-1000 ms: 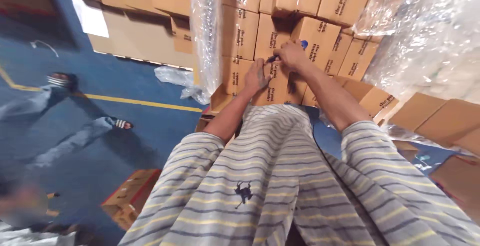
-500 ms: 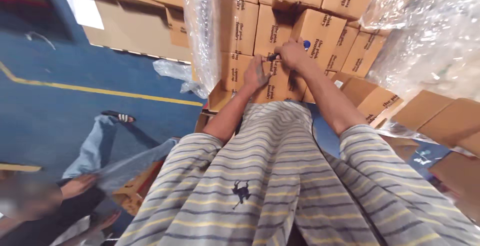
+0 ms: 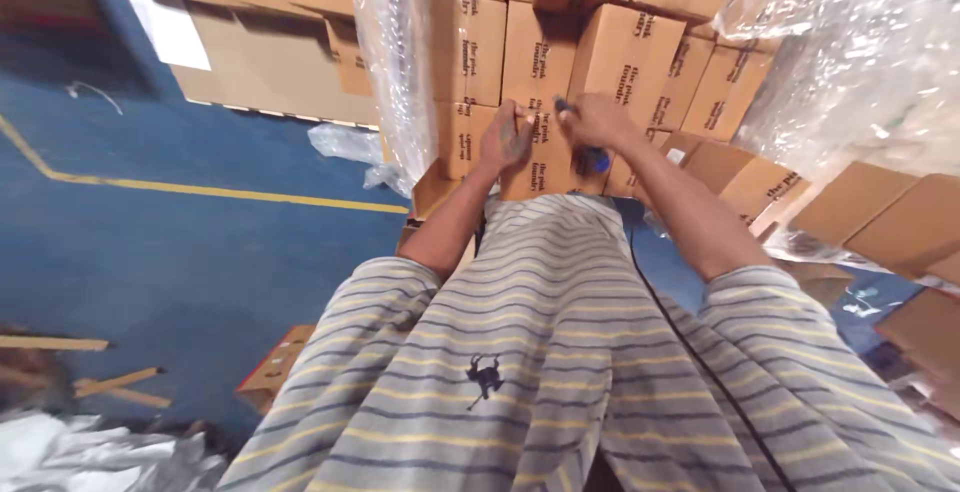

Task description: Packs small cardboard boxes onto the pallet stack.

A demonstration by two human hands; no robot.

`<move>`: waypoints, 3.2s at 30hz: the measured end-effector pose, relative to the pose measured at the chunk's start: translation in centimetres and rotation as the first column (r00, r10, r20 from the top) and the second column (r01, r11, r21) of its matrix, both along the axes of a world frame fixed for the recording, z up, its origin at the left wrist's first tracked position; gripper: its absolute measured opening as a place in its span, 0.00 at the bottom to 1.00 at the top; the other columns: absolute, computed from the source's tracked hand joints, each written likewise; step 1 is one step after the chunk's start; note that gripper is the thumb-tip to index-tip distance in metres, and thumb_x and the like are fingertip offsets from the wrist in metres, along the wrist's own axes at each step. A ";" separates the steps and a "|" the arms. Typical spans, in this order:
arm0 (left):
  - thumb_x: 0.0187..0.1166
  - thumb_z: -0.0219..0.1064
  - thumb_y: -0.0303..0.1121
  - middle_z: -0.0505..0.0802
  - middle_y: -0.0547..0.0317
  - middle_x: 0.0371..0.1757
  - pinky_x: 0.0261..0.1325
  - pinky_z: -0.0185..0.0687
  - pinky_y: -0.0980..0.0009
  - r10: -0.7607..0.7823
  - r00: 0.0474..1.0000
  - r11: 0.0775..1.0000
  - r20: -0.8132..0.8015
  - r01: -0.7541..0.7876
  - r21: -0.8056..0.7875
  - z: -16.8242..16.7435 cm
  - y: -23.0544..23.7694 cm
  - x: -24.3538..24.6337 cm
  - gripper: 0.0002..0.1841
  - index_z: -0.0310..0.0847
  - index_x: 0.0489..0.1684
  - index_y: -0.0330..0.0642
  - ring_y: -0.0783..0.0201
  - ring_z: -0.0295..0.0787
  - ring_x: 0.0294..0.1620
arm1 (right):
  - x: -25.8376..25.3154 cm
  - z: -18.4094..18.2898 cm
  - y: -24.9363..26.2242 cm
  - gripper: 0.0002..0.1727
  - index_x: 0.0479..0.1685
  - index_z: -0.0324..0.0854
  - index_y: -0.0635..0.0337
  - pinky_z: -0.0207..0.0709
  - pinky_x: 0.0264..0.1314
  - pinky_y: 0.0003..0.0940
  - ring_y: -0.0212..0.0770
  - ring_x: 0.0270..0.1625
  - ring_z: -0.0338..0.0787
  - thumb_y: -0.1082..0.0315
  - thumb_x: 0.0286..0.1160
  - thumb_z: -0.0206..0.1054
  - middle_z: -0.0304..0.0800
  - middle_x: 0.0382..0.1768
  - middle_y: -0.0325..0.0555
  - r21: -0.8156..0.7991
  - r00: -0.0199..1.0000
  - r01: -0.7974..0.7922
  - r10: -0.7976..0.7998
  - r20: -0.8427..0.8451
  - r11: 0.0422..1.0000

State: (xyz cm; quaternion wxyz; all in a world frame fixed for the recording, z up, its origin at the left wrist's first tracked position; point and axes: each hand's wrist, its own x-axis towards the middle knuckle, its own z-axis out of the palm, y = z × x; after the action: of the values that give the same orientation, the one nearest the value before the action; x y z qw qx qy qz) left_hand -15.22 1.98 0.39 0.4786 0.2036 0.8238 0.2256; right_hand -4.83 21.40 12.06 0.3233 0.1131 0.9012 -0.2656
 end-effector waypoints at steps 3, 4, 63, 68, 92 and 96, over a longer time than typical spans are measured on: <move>0.92 0.49 0.49 0.90 0.47 0.64 0.62 0.83 0.38 0.011 1.000 1.000 -0.003 -0.010 0.017 -0.1 0.2 -0.1 0.22 0.74 0.69 0.44 0.46 0.89 0.63 | -0.8 -6.6 -3.9 0.24 0.44 0.85 0.60 0.81 0.48 0.65 0.60 0.51 0.91 0.49 0.89 0.53 0.90 0.44 0.58 -0.044 0.906 0.376 -0.357 0.228 0.926; 0.92 0.47 0.48 0.89 0.47 0.64 0.62 0.83 0.39 0.009 1.000 1.000 -0.008 -0.009 0.016 -0.1 0.2 0.0 0.22 0.74 0.69 0.44 0.46 0.89 0.63 | -1.3 -6.9 -5.0 0.24 0.43 0.85 0.60 0.81 0.50 0.65 0.60 0.54 0.91 0.49 0.88 0.53 0.91 0.45 0.58 0.000 0.866 0.437 -0.420 0.272 0.900; 0.81 0.63 0.60 0.89 0.42 0.59 0.61 0.85 0.43 0.810 0.586 0.581 -0.010 -0.806 -0.115 -1.4 -4.7 0.9 0.30 0.83 0.58 0.38 0.47 0.87 0.61 | 13.6 -10.8 -15.6 0.24 0.67 0.79 0.54 0.83 0.53 0.67 0.64 0.57 0.92 0.49 0.93 0.46 0.92 0.51 0.60 -0.147 0.792 0.590 -0.533 0.299 0.794; 0.84 0.55 0.41 0.86 0.49 0.49 0.54 0.86 0.50 0.772 0.545 0.574 0.327 -0.819 0.010 -0.8 -8.0 0.3 0.17 0.74 0.61 0.39 0.55 0.86 0.49 | 13.7 -8.9 -13.0 0.35 0.67 0.81 0.58 0.85 0.52 0.64 0.61 0.54 0.93 0.36 0.80 0.61 0.91 0.56 0.59 0.001 0.652 0.758 -0.758 0.003 0.652; 0.69 0.74 0.38 0.86 0.45 0.73 0.60 0.87 0.72 -0.033 0.998 0.661 -0.049 0.058 0.748 21.0 2.7 7.6 0.17 0.82 0.42 0.30 0.69 0.89 0.62 | 26.2 10.9 -7.3 0.16 0.54 0.92 0.61 0.90 0.47 0.50 0.49 0.44 0.97 0.74 0.65 0.72 0.98 0.46 0.51 -0.054 0.269 0.830 -0.482 -0.834 0.555; 0.76 0.72 0.45 0.86 0.53 0.74 0.65 0.85 0.64 -0.311 0.941 0.627 -0.133 0.308 0.716 24.6 12.6 14.1 0.20 0.85 0.57 0.38 0.66 0.89 0.64 | 33.6 15.5 -6.3 0.15 0.57 0.90 0.64 0.89 0.52 0.54 0.54 0.49 0.97 0.72 0.74 0.66 0.97 0.50 0.56 0.128 0.267 0.940 -0.443 -0.856 0.317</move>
State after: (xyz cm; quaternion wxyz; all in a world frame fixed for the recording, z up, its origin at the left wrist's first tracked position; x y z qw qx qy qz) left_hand -1.14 14.55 24.94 0.3913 0.5144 0.6176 0.4482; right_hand 28.77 15.14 27.57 -0.2656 0.5229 0.8053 -0.0869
